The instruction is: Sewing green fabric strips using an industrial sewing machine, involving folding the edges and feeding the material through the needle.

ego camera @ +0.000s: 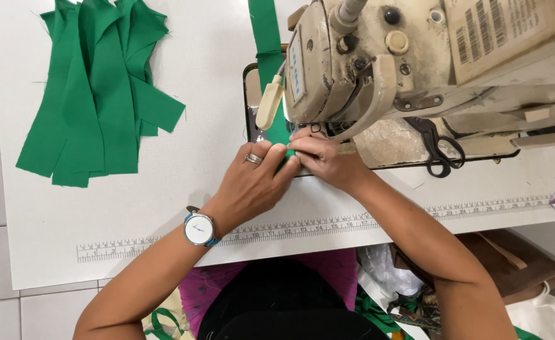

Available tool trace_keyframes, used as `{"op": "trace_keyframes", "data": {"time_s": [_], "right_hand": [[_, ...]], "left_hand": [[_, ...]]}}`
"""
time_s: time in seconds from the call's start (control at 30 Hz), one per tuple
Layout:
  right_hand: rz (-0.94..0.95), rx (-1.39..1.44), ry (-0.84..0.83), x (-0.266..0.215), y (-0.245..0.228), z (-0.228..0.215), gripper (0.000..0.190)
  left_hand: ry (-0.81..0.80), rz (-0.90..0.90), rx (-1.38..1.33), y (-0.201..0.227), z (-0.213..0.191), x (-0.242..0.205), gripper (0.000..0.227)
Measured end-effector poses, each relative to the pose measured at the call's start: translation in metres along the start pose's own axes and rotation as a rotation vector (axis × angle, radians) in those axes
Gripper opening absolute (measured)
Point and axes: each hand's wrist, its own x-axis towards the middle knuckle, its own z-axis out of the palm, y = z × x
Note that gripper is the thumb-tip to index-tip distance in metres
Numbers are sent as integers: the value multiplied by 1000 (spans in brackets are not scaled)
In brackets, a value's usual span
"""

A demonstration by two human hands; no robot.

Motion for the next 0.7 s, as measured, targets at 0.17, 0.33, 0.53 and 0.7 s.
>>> {"op": "trace_keyframes", "data": {"time_s": [0.17, 0.33, 0.53, 0.7], "right_hand": [[133, -61, 85, 0, -2, 9, 18], [-70, -83, 125, -5, -14, 11, 34], [-82, 243, 24, -1, 5, 4, 16], [-116, 216, 37, -2, 0, -2, 20]], "left_hand": [[-66, -43, -19, -5, -21, 13, 48], [-130, -112, -96, -14, -31, 19, 78], [93, -3, -62, -20, -23, 23, 52], [224, 0, -131, -17, -34, 29, 13]]}}
